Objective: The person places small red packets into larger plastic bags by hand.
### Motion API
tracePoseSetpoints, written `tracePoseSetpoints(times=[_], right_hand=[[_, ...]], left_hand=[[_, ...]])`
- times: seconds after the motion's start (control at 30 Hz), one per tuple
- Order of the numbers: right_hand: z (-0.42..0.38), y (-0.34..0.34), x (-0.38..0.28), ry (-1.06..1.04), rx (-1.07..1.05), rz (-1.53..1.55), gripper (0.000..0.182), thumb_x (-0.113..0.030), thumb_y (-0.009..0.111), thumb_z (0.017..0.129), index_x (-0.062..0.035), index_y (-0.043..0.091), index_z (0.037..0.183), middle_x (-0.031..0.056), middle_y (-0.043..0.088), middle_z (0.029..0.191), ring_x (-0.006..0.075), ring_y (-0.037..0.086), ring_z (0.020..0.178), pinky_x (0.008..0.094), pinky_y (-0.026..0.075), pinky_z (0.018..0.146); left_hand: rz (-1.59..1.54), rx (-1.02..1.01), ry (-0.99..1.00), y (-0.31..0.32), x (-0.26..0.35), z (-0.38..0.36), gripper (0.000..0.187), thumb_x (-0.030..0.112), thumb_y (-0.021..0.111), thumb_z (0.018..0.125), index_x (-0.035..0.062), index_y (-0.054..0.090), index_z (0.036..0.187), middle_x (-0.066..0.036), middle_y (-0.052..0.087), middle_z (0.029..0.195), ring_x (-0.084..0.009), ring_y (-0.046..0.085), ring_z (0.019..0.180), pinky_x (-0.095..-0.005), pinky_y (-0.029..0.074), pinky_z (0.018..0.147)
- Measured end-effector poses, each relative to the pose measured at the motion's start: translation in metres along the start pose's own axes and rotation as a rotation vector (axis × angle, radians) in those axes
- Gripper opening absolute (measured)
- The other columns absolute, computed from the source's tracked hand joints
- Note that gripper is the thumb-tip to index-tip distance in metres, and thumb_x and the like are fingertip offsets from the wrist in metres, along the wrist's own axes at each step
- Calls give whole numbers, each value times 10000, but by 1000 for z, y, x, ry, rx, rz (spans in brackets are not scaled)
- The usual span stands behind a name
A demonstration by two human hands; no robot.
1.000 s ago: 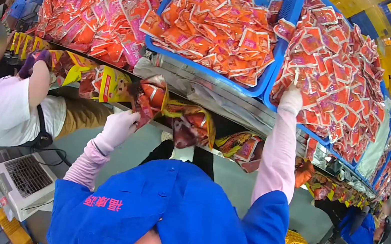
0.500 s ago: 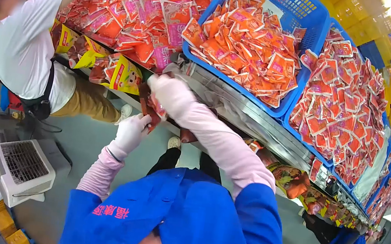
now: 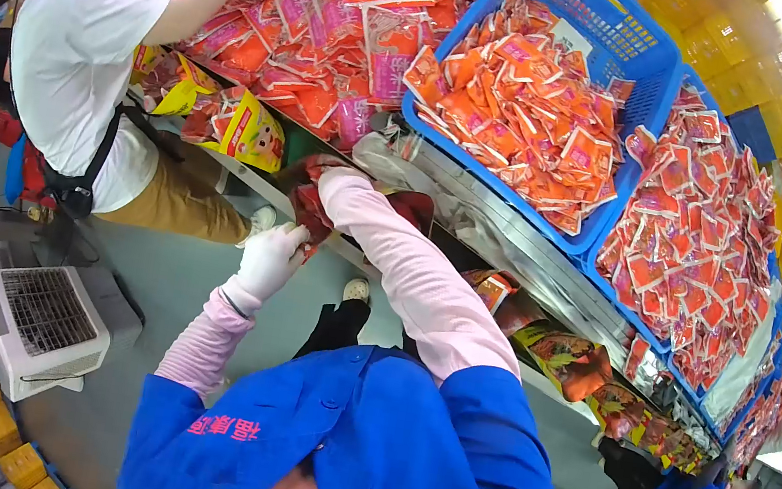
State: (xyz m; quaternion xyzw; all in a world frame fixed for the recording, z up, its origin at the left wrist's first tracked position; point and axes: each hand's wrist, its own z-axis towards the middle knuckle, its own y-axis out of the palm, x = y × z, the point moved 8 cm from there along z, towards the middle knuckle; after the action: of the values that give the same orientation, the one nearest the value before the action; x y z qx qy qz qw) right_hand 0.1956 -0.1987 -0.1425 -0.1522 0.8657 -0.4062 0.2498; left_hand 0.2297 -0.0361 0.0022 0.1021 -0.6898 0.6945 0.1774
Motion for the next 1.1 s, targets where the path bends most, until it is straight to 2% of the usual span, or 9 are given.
tracePoseSetpoints(times=[0.17, 0.37, 0.47, 0.53, 0.67, 0.73, 0.8, 0.93, 1.1], right_hand=[[-96, -110, -45, -163, 104, 99, 229, -217, 670, 856, -23, 732, 962, 218, 714, 890, 346, 716, 851, 394, 562, 807], [-191, -180, 27, -314, 492, 1032, 318, -113, 646, 934, 2, 634, 1231, 54, 733, 950, 106, 654, 850, 334, 525, 771], [-223, -173, 35, -335, 594, 1515, 242, -88, 658, 944, 5, 657, 1168, 7, 728, 974, 94, 638, 847, 296, 521, 780], [-211, -140, 31, -348, 552, 1222, 228, -56, 664, 921, -22, 671, 1146, 32, 736, 982, 102, 674, 909, 292, 540, 815], [-166, -96, -21, -295, 200, 159, 292, -102, 660, 821, -44, 706, 1104, 112, 744, 1019, 268, 716, 928, 400, 561, 850], [-129, -59, -27, -225, -70, 11, 347, -145, 641, 819, -56, 707, 1147, 145, 739, 1058, 350, 717, 982, 449, 561, 867], [-80, -20, -31, -138, -105, -8, 315, -151, 642, 826, -59, 711, 1120, 142, 739, 1021, 345, 718, 966, 454, 558, 847], [-25, 8, -35, -84, -132, 28, 256, -161, 646, 842, -64, 718, 1067, 137, 737, 948, 336, 720, 933, 463, 553, 806], [-235, -163, 42, -106, 210, 497, 270, -195, 640, 845, -92, 723, 1081, 202, 715, 915, 350, 711, 912, 445, 555, 831]], left_hand=[[-50, 23, -85, -20, -24, -2, 130, 141, 697, 838, 108, 614, 934, -94, 658, 839, -305, 674, 794, -435, 530, 675], [-631, 227, -270, -103, -8, -10, 220, -91, 571, 867, -22, 663, 1055, -127, 681, 878, -224, 687, 811, -291, 534, 796], [-703, 339, 171, -121, 43, 26, 236, -110, 645, 805, 13, 683, 1003, -131, 677, 943, -252, 675, 874, -307, 531, 823], [-264, 235, 129, -62, 37, 57, 66, 70, 678, 843, 44, 667, 903, -108, 692, 944, -291, 677, 866, -398, 531, 804], [156, -76, 240, -1, 18, 56, 396, 414, 797, 739, 80, 709, 933, -104, 705, 918, -273, 651, 947, -438, 453, 943], [272, -266, 325, -25, 29, 49, 322, 369, 795, 737, 82, 751, 875, -99, 716, 920, -273, 643, 1034, -498, 397, 1055], [175, -26, 509, -25, 26, 46, 92, 121, 673, 733, 89, 732, 796, -80, 671, 764, -248, 664, 842, -503, 413, 1093], [187, -50, 502, -14, 18, 42, 42, 138, 686, 726, 103, 664, 724, -79, 633, 696, -256, 642, 739, -493, 454, 1006], [124, -20, 409, -75, 69, 97, 127, 164, 746, 771, 80, 651, 787, -99, 632, 760, -306, 611, 813, -487, 435, 907]])
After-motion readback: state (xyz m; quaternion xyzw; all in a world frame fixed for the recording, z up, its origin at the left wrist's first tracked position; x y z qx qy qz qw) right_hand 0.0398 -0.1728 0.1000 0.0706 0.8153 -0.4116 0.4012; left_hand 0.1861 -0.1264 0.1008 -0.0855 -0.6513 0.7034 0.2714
